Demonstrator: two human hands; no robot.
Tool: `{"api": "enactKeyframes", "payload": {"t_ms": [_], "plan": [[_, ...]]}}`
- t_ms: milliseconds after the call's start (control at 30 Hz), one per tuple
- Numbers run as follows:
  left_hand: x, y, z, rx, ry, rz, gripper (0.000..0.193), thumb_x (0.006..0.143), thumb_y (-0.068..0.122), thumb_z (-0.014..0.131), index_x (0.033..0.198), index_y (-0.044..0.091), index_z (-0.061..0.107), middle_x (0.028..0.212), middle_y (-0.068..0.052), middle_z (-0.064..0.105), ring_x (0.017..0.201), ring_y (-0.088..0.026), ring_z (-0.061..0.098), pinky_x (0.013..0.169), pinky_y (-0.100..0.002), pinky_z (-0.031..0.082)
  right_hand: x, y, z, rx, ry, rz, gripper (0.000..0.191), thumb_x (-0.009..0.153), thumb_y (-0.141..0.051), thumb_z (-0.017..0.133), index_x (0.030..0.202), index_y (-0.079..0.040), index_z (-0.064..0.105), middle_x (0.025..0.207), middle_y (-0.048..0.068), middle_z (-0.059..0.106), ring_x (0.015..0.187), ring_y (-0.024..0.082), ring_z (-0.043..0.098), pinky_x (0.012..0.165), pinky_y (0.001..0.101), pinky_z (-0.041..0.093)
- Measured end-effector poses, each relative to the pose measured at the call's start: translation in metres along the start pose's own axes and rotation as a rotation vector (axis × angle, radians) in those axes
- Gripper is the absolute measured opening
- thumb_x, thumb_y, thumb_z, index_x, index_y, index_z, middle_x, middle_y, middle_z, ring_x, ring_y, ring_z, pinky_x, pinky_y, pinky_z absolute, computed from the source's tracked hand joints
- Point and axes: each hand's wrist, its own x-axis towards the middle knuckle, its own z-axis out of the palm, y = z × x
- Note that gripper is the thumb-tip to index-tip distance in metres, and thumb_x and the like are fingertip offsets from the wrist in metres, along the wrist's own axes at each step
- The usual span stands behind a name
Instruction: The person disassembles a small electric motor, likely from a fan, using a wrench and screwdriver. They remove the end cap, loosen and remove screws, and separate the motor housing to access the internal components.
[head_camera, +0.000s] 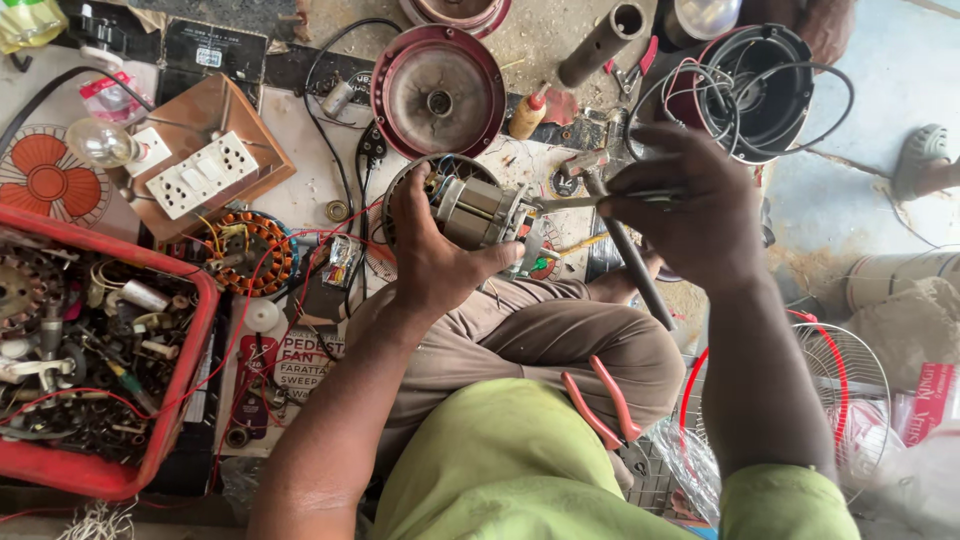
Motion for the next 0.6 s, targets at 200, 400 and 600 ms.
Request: {"api": "enactKeyframes", "payload": {"t_ms": [200, 400, 600], "plan": [[-0.001, 0.004, 0.003, -0.004, 0.015, -0.006, 0.121, 0.066, 0.042, 0.096, 0.154, -0.003, 0.025, 0.148, -0.028, 0.037, 0.141, -0.043, 0.038, 0.118, -0.055, 0.033, -0.005, -0.015, 0.000, 0.811, 0.086, -0.190, 0.051, 0.094, 0.006, 0.074, 0.140, -0.005, 0.056, 0.123, 0.014, 0.074, 0.095, 0.019, 0.075, 0.079, 0.0264, 0.062], [-0.002, 0.004, 0.003, -0.012, 0.021, 0.000, 0.121, 0.066, 0.043, 0.096, 0.155, -0.001, 0.026, 0.149, -0.026, 0.038, 0.143, -0.042, 0.037, 0.121, -0.055, 0.033, 0.006, 0.000, 0.051, 0.916, 0.200, 0.190, 0.039, 0.106, -0.008, 0.062, 0.143, 0.001, 0.054, 0.110, 0.012, 0.071, 0.094, 0.018, 0.072, 0.071, 0.0285, 0.061], [-0.001, 0.005, 0.002, -0.024, 0.006, -0.071, 0.127, 0.064, 0.048, 0.098, 0.156, -0.001, 0.025, 0.150, -0.027, 0.036, 0.144, -0.042, 0.036, 0.121, -0.055, 0.032, 0.014, 0.009, 0.065, 0.917, 0.128, -0.042, 0.049, 0.114, -0.008, 0.054, 0.160, -0.002, 0.041, 0.120, 0.012, 0.066, 0.096, 0.014, 0.061, 0.077, 0.0255, 0.048]]}}
